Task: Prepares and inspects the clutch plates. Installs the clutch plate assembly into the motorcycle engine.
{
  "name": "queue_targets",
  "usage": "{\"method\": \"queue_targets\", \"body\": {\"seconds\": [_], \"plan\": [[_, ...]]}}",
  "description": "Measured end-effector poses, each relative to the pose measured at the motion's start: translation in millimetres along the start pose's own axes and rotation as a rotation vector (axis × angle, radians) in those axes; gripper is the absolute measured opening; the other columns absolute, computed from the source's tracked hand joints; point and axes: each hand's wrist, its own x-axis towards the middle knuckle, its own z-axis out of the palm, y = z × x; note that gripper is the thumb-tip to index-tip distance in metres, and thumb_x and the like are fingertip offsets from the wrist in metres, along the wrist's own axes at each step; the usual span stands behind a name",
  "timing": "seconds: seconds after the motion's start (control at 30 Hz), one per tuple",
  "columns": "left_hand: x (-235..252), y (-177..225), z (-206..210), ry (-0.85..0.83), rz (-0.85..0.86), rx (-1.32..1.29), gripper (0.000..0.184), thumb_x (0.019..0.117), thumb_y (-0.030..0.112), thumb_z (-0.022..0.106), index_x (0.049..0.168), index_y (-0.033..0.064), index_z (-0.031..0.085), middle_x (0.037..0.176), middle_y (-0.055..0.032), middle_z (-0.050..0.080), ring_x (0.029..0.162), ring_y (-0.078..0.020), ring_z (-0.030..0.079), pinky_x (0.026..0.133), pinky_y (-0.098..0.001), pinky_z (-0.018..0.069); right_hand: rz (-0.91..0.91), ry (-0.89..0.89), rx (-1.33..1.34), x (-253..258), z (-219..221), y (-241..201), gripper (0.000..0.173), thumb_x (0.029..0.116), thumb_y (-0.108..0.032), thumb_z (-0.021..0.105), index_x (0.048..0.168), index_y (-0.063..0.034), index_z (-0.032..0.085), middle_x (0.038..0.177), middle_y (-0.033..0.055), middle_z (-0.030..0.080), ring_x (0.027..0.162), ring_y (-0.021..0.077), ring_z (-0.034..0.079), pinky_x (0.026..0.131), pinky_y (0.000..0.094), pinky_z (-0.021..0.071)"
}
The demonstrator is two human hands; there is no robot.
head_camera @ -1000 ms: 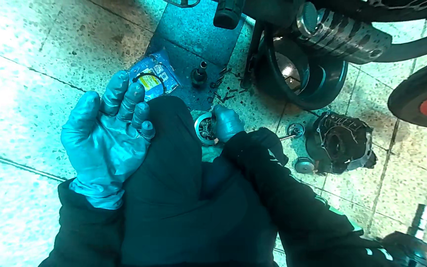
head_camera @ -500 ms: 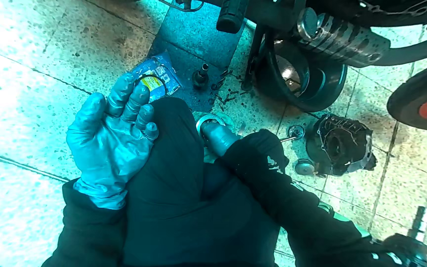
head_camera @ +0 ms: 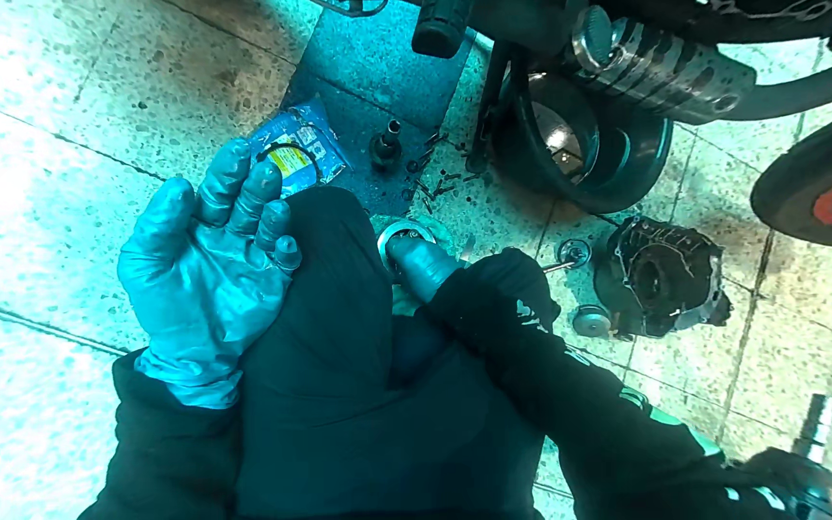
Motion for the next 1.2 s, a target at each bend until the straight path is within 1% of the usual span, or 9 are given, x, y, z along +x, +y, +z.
{"method": "queue_targets", "body": {"seconds": [0.07, 0.17, 0.5, 0.6, 0.77, 0.8, 0.87, 1.03, 1.2], "plan": [[-0.3, 1.2, -1.1, -0.002, 0.005, -0.017, 0.051, 0.1078, 0.031, 0.026, 0.136, -0.0003, 0.055, 0.13, -0.0178, 0.063, 0.114, -0.0273, 0.066, 0.091, -0.038, 0.058, -0.111, 0.12, -0.006, -34.9, 8.5, 20.1, 0.042, 0.0908, -0.021, 0.073, 0.128, -0.0057, 0.063, 0.125, 0.0197, 0.066, 0.118, 0.0368, 0.064, 0.098, 0.0575, 0.0527], [-0.9, 1.7, -1.0, -0.008, -0.009, -0.007, 0.052, 0.1074, 0.032, 0.025, 0.136, -0.0001, 0.055, 0.13, -0.0169, 0.064, 0.114, -0.0267, 0.066, 0.09, -0.0383, 0.0579, -0.133, 0.193, -0.024, -62.2, 6.6, 23.6, 0.046, 0.0813, -0.021, 0.081, 0.121, -0.0062, 0.062, 0.112, 0.0176, 0.069, 0.102, 0.0361, 0.07, 0.085, 0.0585, 0.0572], [-2.4, 0.4, 0.2, -0.005, 0.0, 0.029, 0.054, 0.108, 0.032, 0.022, 0.136, 0.0012, 0.056, 0.131, -0.0158, 0.064, 0.114, -0.027, 0.066, 0.089, -0.0396, 0.0586, -0.005, 0.197, 0.135, -83.8, -6.3, 16.5, 0.03, 0.0908, -0.019, 0.067, 0.117, -0.0063, 0.063, 0.105, 0.0196, 0.071, 0.099, 0.0385, 0.071, 0.081, 0.06, 0.0572], [-2.8, 0.0, 1.7, -0.015, 0.001, 0.037, 0.053, 0.1085, 0.032, 0.024, 0.136, 0.0012, 0.056, 0.129, -0.0152, 0.065, 0.113, -0.0257, 0.066, 0.089, -0.0384, 0.059, -0.049, 0.235, 0.225, -86.5, -7.2, 24.6, 0.026, 0.0949, -0.019, 0.065, 0.116, -0.0044, 0.066, 0.104, 0.02, 0.071, 0.098, 0.0382, 0.07, 0.084, 0.0602, 0.0556], [-2.7, 1.2, 1.6, 0.001, -0.009, 0.005, 0.052, 0.1076, 0.031, 0.026, 0.136, 0.0002, 0.057, 0.129, -0.0163, 0.065, 0.112, -0.0259, 0.067, 0.088, -0.0366, 0.0584, -0.172, 0.322, 0.021, -29.5, 23.3, 31.8, 0.036, 0.0841, -0.026, 0.077, 0.108, 0.0, 0.069, 0.11, 0.0226, 0.069, 0.105, 0.0366, 0.067, 0.092, 0.0547, 0.0544], [-2.1, 0.9, 1.7, 0.004, -0.008, 0.02, 0.051, 0.1076, 0.031, 0.026, 0.134, 0.0008, 0.057, 0.127, -0.0157, 0.065, 0.11, -0.0255, 0.067, 0.087, -0.0361, 0.0586, -0.003, 0.037, -0.05, -28.7, -3.4, 8.5, 0.041, 0.097, -0.028, 0.067, 0.122, 0.0041, 0.065, 0.127, 0.0255, 0.064, 0.121, 0.037, 0.061, 0.104, 0.0538, 0.0464], [-1.5, 0.6, 1.5, 0.002, -0.003, 0.036, 0.05, 0.1078, 0.031, 0.027, 0.134, 0.0015, 0.058, 0.127, -0.0152, 0.066, 0.111, -0.0252, 0.067, 0.087, -0.0359, 0.0589, 0.207, -0.276, -0.083, -23.3, -35.2, -20.4, 0.046, 0.1057, -0.027, 0.054, 0.137, 0.0068, 0.056, 0.146, 0.025, 0.053, 0.139, 0.0353, 0.049, 0.115, 0.052, 0.0375], [-2.3, 1.3, 1.6, -0.007, -0.009, 0.0, 0.052, 0.1079, 0.031, 0.028, 0.136, -0.0002, 0.057, 0.13, -0.0166, 0.065, 0.113, -0.0262, 0.067, 0.09, -0.0366, 0.0584, 0.075, -0.147, -0.017, -26.6, -20.2, -14.1, 0.046, 0.1075, -0.021, 0.05, 0.143, 0.0077, 0.05, 0.151, 0.0251, 0.049, 0.145, 0.0346, 0.044, 0.12, 0.0479, 0.0321], [-1.3, 0.3, 0.1, -0.005, 0.0, 0.025, 0.051, 0.1075, 0.032, 0.027, 0.135, 0.001, 0.056, 0.13, -0.0157, 0.064, 0.112, -0.0251, 0.067, 0.088, -0.0359, 0.0582, -0.053, -0.024, 0.038, -23.7, 1.2, 14.1, 0.046, 0.1015, -0.026, 0.061, 0.14, -0.0018, 0.056, 0.141, 0.0243, 0.058, 0.134, 0.0389, 0.054, 0.11, 0.0583, 0.0423]]}}
